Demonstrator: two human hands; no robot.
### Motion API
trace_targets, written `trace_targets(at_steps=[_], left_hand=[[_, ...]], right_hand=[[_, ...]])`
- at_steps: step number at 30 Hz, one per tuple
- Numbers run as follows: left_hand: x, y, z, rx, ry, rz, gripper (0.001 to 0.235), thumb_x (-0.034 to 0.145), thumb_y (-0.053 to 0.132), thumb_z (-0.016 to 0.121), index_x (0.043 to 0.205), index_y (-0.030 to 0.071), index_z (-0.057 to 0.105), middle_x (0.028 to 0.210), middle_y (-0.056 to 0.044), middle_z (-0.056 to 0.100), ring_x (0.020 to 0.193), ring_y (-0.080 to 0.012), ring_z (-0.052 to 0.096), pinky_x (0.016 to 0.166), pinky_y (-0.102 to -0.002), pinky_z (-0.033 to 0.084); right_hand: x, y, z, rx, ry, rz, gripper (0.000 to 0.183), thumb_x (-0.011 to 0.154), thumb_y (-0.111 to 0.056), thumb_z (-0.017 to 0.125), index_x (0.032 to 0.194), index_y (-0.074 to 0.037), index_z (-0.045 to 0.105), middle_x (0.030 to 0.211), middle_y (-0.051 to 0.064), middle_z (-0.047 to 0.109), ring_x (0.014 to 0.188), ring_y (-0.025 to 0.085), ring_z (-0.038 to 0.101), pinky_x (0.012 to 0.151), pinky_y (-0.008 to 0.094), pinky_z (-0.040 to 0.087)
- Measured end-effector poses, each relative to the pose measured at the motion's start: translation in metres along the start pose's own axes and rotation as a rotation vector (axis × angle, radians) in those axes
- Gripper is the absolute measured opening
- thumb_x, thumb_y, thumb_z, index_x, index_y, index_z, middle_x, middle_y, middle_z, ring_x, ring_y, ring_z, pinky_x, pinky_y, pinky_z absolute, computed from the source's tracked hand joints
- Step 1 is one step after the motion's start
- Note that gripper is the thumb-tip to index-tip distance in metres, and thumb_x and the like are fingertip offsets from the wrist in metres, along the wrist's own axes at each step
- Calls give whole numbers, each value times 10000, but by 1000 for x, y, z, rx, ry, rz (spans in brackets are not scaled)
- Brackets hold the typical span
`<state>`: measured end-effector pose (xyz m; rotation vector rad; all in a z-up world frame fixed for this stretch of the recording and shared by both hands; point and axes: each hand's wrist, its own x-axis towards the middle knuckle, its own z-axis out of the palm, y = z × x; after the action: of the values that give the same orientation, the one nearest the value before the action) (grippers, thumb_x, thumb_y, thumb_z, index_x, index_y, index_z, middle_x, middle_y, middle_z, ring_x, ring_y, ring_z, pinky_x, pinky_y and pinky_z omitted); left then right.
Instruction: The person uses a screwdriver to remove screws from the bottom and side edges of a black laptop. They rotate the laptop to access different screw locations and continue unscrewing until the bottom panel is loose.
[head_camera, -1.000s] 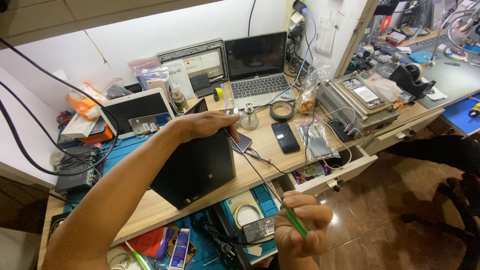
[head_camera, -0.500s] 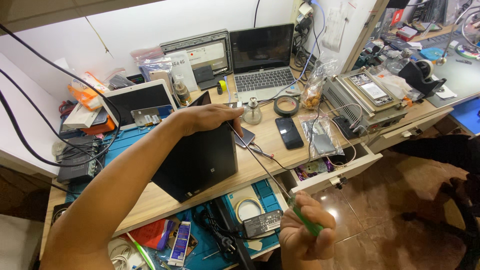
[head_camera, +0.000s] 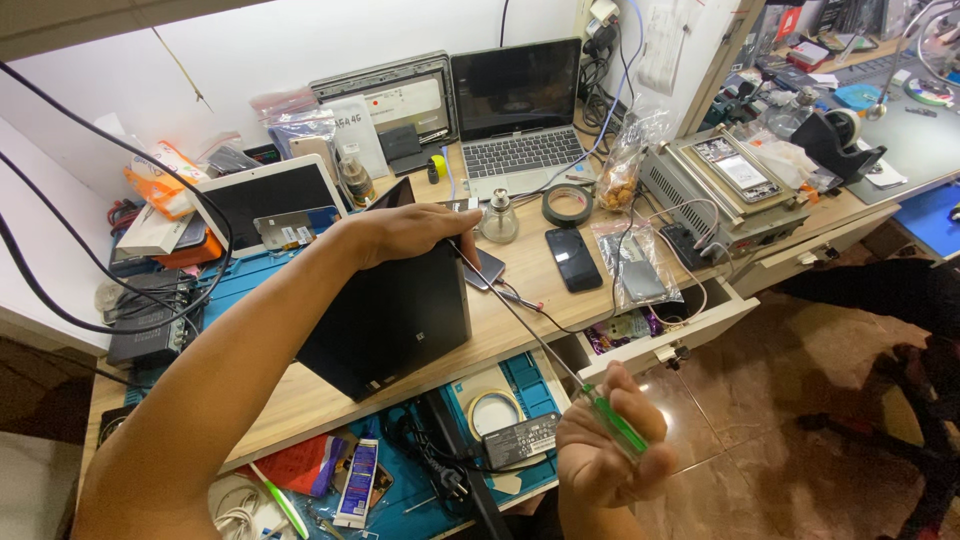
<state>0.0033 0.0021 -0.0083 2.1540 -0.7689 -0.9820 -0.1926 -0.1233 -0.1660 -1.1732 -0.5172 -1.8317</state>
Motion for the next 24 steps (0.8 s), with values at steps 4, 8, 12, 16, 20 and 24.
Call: trace_targets(at_steps=[4, 8, 12, 16, 20, 24], left_hand=[[-4, 4, 1, 4, -1, 8, 573, 896, 470, 266, 788, 131, 716, 1179, -74, 615, 1280, -149, 409, 1066, -311, 194], [-5, 3, 0, 11, -1, 20, 576, 882, 487, 271, 789, 144, 724, 1327, -81, 518, 1339, -160, 332, 1068, -311, 181], [-4, 3, 1, 14, -1, 5, 576, 880, 495, 266, 803, 149, 720, 1346, -91, 504, 1358, -172, 300, 1070, -337, 170], [-4, 4, -1, 15, 10, 15, 591, 883, 491, 263, 805, 129, 723, 1217, -98, 587, 1275, -168, 409, 1039, -311, 222], [-6, 6, 1, -22, -1, -21, 576, 900, 485, 275, 807, 110, 702, 1001, -52, 632, 1017, -141, 526, 969, -272, 306], [-8, 6, 2, -14, 4, -17, 608, 902, 495, 250, 809, 111, 712, 980, -64, 602, 988, -146, 515, 944, -263, 318]], right_hand=[[25, -19, 28, 39, 49, 103, 170, 926, -219, 493, 1060, -294, 565, 913, 17, 399, 775, 150, 493, 770, 285, 472], [1, -14, 2, 25, -43, 9, 360, 973, -93, 339, 1311, -153, 445, 970, 153, 452, 827, 301, 552, 890, 477, 518], [1, -4, 8, 29, -27, 25, 427, 967, -205, 382, 1393, -210, 391, 1117, 198, 497, 1071, 332, 535, 980, 468, 472], [18, -6, 27, 53, 30, 45, 344, 926, -154, 471, 1235, -301, 508, 971, 50, 400, 823, 186, 486, 786, 313, 494], [-4, 2, 7, -3, 59, 5, 481, 970, -18, 333, 1413, -199, 381, 989, 173, 452, 840, 311, 563, 857, 432, 529], [-3, 2, 11, -15, -2, -38, 479, 948, -135, 387, 1414, -234, 347, 1086, 217, 455, 990, 332, 541, 891, 467, 510]])
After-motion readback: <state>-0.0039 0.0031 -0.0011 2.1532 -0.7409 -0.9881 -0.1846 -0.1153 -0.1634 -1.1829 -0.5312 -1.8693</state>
